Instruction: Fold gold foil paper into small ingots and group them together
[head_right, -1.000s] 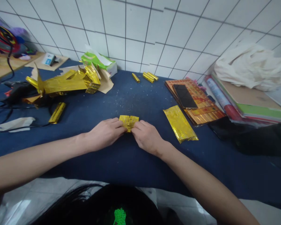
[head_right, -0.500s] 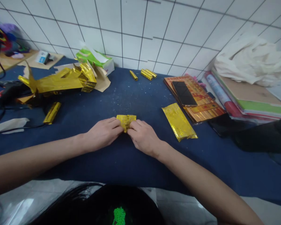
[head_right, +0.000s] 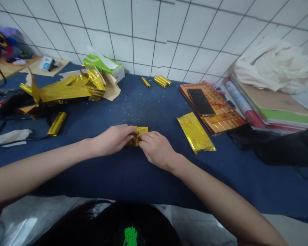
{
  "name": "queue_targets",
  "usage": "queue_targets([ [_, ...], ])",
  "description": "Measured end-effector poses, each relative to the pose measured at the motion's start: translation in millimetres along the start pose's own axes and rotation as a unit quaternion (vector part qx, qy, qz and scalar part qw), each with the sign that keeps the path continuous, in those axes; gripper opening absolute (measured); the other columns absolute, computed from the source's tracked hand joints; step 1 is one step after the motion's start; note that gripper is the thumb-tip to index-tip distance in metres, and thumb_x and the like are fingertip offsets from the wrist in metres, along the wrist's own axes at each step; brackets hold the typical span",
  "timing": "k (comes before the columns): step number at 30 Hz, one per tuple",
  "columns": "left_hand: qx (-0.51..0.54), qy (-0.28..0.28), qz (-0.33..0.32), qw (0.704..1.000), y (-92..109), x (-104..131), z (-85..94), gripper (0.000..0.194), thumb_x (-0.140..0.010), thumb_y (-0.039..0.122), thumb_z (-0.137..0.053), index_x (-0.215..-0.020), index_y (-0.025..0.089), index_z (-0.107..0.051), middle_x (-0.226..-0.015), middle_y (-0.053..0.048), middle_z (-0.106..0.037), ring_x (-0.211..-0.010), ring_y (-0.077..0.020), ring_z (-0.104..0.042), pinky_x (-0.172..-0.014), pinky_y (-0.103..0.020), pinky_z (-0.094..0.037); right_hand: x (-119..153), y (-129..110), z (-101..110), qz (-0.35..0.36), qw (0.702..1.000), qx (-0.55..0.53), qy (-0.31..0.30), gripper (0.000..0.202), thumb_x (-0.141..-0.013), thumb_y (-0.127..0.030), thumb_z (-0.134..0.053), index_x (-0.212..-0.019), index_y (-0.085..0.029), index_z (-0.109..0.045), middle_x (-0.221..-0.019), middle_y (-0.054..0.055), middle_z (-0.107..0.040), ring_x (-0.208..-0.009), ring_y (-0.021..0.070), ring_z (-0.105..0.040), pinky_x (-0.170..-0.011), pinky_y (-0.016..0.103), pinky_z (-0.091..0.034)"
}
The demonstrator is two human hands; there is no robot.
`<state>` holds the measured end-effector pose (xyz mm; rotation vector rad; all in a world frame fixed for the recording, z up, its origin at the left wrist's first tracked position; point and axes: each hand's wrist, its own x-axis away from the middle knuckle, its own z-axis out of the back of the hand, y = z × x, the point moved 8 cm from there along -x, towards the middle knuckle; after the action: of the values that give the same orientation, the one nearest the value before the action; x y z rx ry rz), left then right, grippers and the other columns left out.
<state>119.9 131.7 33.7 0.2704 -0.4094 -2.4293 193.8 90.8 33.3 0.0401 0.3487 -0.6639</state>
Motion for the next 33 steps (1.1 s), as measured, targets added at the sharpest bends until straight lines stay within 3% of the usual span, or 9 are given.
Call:
queue_targets([
  [4, 0.043, 0.0, 0.039, 0.998, -13, -15, 2.9, 0.021, -0.085, 0.014, -0.037, -0.097, 0.015, -0.054, -0.088, -0.004, -0.064, -0.076, -0.0141, -0.061, -0.068, -0.026, -0.047, -1, -1, 0, 0.004, 1.0, 0.006, -0.003, 0.023, -0.087, -0.013, -0.04, -0.082, -0.014, -0.063, -0.093, 0.009, -0.067, -0.088, 0.0193, -0.059, -0.08, 0.035, -0.046],
  [7, 0.011, -0.005, 0.023, 1.0, -15, -26, -0.3, 0.022, -0.083, 0.013, -0.039, -0.096, 0.014, -0.056, -0.093, -0.007, -0.062, -0.086, -0.017, -0.06, -0.074, -0.028, -0.046, 1, 1, 0, 0.012, 1.0, 0.013, -0.006, 0.021, -0.084, -0.011, -0.043, -0.083, -0.016, -0.063, -0.097, 0.008, -0.067, -0.088, 0.0188, -0.061, -0.084, 0.037, -0.045],
  [10, -0.021, -0.028, 0.061, 0.998, -26, -34, -6.1, 0.022, -0.082, 0.018, -0.042, -0.099, 0.015, -0.056, -0.088, -0.007, -0.064, -0.08, -0.0184, -0.062, -0.068, -0.028, -0.045, 3, 10, 1, 0.017, 1.0, 0.01, -0.003, 0.023, -0.081, -0.007, -0.044, -0.087, -0.017, -0.063, -0.102, 0.007, -0.068, -0.097, 0.02, -0.061, -0.091, 0.043, -0.041],
  [14, -0.058, -0.037, 0.142, 0.987, -43, -35, -4.3, 0.026, -0.08, 0.03, -0.048, -0.102, 0.018, -0.054, -0.079, -0.005, -0.065, -0.069, -0.0184, -0.062, -0.058, -0.026, -0.043, 4, 30, 3, -0.005, 1.0, 0.017, 0.003, 0.024, -0.08, -0.006, -0.045, -0.088, -0.019, -0.063, -0.111, 0.006, -0.065, -0.112, 0.0235, -0.053, -0.097, 0.05, -0.035],
  [19, -0.054, -0.039, 0.189, 0.98, -47, -30, -1.2, 0.019, -0.076, 0.037, -0.055, -0.081, 0.019, -0.056, -0.078, -0.004, -0.064, -0.071, -0.0204, -0.061, -0.057, -0.027, -0.042, 4, 50, 4, -0.046, 0.998, 0.04, 0.018, 0.023, -0.077, -0.006, -0.047, -0.083, -0.02, -0.065, -0.129, 0.009, -0.052, -0.124, 0.0255, -0.041, -0.099, 0.052, -0.033],
  [21, -0.057, -0.034, 0.201, 0.977, -45, -26, -1.6, 0.019, -0.077, 0.036, -0.054, -0.082, 0.018, -0.055, -0.078, -0.004, -0.062, -0.07, -0.0207, -0.061, -0.057, -0.029, -0.043, 4, 52, 4, -0.059, 0.998, 0.031, 0.024, 0.025, -0.076, -0.004, -0.046, -0.081, -0.02, -0.065, -0.129, 0.009, -0.052, -0.123, 0.0256, -0.043, -0.099, 0.053, -0.032],
  [25, -0.098, 0.036, 0.166, 0.981, -32, -20, 3.4, 0.023, -0.08, 0.03, -0.052, -0.099, 0.016, -0.052, -0.091, -0.008, -0.056, -0.077, -0.0205, -0.058, -0.061, -0.03, -0.044, 6, 60, 7, -0.137, 0.989, -0.043, 0.041, 0.023, -0.077, -0.006, -0.046, -0.077, -0.018, -0.065, -0.118, 0.01, -0.061, -0.114, 0.0237, -0.052, -0.096, 0.047, -0.04],
  [30, -0.154, 0.075, 0.058, 0.984, -14, -18, -0.4, 0.015, -0.083, 0.018, -0.046, -0.093, 0.017, -0.058, -0.1, -0.009, -0.053, -0.091, -0.0217, -0.051, -0.074, -0.034, -0.044, 11, 63, 1, -0.212, 0.972, -0.095, 0.023, 0.016, -0.081, -0.032, -0.056, -0.079, -0.018, -0.063, -0.114, 0.011, -0.063, -0.111, 0.0242, -0.053, -0.094, 0.045, -0.042],
  [33, -0.159, 0.088, 0.026, 0.983, -13, -18, -3.9, 0.017, -0.084, 0.017, -0.046, -0.095, 0.017, -0.059, -0.108, -0.009, -0.054, -0.097, -0.0231, -0.051, -0.077, -0.036, -0.044, 11, 62, -4, -0.218, 0.973, -0.074, 0.026, 0.012, -0.078, -0.029, -0.059, -0.08, -0.017, -0.059, -0.115, 0.013, -0.06, -0.112, 0.0255, -0.052, -0.094, 0.046, -0.04],
])
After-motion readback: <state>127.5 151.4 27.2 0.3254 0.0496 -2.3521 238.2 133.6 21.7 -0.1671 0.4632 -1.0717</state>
